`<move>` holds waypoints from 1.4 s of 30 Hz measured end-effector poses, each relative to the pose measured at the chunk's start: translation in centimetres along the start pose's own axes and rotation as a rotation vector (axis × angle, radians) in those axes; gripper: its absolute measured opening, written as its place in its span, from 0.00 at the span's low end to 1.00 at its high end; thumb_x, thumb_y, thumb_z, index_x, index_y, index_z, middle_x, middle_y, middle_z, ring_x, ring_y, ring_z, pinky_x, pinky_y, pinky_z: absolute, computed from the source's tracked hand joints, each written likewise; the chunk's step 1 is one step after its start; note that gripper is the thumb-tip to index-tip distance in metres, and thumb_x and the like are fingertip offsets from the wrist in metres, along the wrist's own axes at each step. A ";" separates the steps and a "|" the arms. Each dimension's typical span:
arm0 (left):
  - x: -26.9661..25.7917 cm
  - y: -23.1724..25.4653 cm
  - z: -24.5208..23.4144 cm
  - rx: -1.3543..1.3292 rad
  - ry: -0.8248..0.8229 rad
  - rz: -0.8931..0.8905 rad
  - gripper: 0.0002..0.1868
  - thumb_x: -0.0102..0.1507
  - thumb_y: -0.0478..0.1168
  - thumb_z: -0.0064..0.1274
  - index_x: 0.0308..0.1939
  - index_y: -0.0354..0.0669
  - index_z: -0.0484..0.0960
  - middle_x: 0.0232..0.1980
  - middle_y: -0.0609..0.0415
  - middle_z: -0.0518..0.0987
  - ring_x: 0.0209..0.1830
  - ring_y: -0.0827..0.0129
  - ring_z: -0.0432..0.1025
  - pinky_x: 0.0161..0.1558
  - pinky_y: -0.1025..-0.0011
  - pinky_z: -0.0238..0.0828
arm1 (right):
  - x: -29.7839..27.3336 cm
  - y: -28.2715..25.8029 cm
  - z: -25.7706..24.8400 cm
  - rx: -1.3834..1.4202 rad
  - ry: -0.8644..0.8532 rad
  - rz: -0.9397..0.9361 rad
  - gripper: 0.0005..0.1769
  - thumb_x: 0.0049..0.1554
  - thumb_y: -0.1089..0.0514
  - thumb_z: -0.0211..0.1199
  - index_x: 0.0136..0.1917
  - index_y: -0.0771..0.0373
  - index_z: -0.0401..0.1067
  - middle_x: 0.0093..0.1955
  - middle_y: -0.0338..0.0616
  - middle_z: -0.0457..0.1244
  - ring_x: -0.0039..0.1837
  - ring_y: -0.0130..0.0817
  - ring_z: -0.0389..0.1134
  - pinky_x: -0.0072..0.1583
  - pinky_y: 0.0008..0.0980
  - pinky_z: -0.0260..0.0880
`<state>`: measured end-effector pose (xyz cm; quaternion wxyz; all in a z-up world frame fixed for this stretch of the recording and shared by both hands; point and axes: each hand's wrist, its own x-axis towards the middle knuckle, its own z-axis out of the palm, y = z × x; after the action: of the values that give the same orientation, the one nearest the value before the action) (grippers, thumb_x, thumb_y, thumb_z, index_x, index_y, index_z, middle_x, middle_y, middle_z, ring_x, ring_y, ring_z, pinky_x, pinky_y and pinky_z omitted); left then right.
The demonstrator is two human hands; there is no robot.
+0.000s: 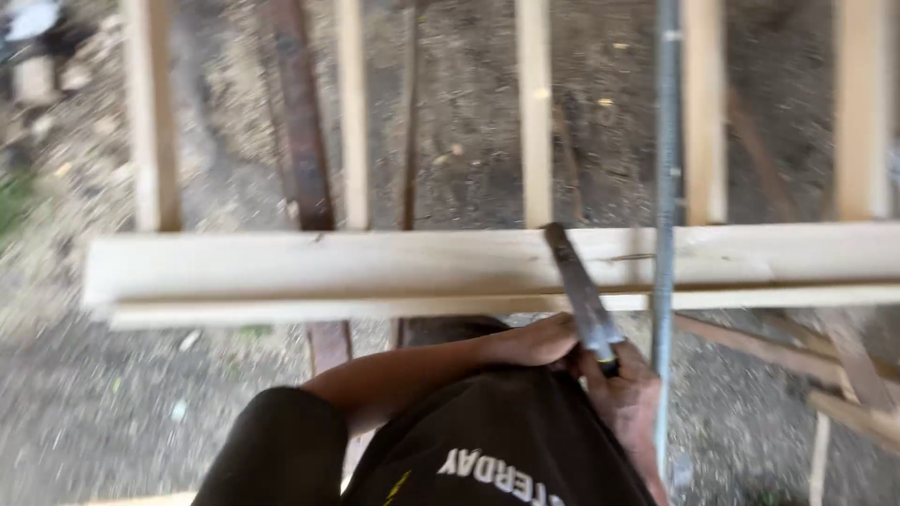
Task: The person hammers nails into a wooden lattice frame structure, holding planks aligned with one hand while driving nails with a claw hammer. They reposition boards, adjust the frame sections, and continue nailing along the rails of the assembly.
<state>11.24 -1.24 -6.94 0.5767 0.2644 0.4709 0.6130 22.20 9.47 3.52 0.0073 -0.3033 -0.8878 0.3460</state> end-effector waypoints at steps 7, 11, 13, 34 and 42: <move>-0.6 -2.6 3.7 -0.299 0.184 -0.035 0.34 0.76 0.63 0.27 0.46 0.39 0.81 0.32 0.52 0.80 0.25 0.72 0.69 0.27 0.73 0.66 | 0.6 -0.3 -2.5 0.096 -0.252 -0.027 0.09 0.53 0.57 0.72 0.46 0.63 0.77 0.34 0.42 0.71 0.36 0.30 0.73 0.41 0.34 0.74; -1.5 -3.0 3.4 -0.174 0.436 0.029 0.33 0.75 0.63 0.28 0.57 0.39 0.76 0.44 0.49 0.80 0.33 0.71 0.73 0.33 0.69 0.72 | 1.8 1.6 -0.2 0.119 -0.355 -0.179 0.11 0.53 0.59 0.70 0.49 0.63 0.77 0.40 0.45 0.70 0.43 0.31 0.71 0.48 0.34 0.73; -1.5 -5.4 2.9 -0.125 0.529 0.048 0.33 0.73 0.63 0.28 0.61 0.40 0.74 0.49 0.50 0.79 0.37 0.72 0.74 0.36 0.69 0.74 | 2.2 0.9 0.4 0.178 -0.427 -0.199 0.08 0.55 0.59 0.69 0.48 0.62 0.77 0.40 0.46 0.70 0.43 0.32 0.70 0.48 0.33 0.73; -17.5 8.3 -8.5 0.324 0.783 0.229 0.09 0.61 0.42 0.62 0.40 0.42 0.84 0.37 0.50 0.85 0.37 0.61 0.81 0.42 0.63 0.77 | 9.1 -15.1 7.6 -0.103 -0.452 -0.291 0.13 0.50 0.55 0.75 0.44 0.65 0.77 0.30 0.41 0.65 0.33 0.28 0.63 0.38 0.32 0.65; -22.0 6.3 -11.6 0.491 0.809 0.164 0.09 0.60 0.38 0.59 0.44 0.45 0.83 0.36 0.50 0.85 0.35 0.59 0.82 0.41 0.63 0.80 | 8.9 -17.9 9.5 0.131 -0.657 -0.027 0.11 0.53 0.58 0.70 0.49 0.62 0.77 0.29 0.36 0.63 0.32 0.22 0.62 0.37 0.26 0.64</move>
<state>2.54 -24.73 -1.37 0.2174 0.1692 0.7659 0.5809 3.31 -1.78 5.62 -0.2554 -0.1629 -0.8226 0.4813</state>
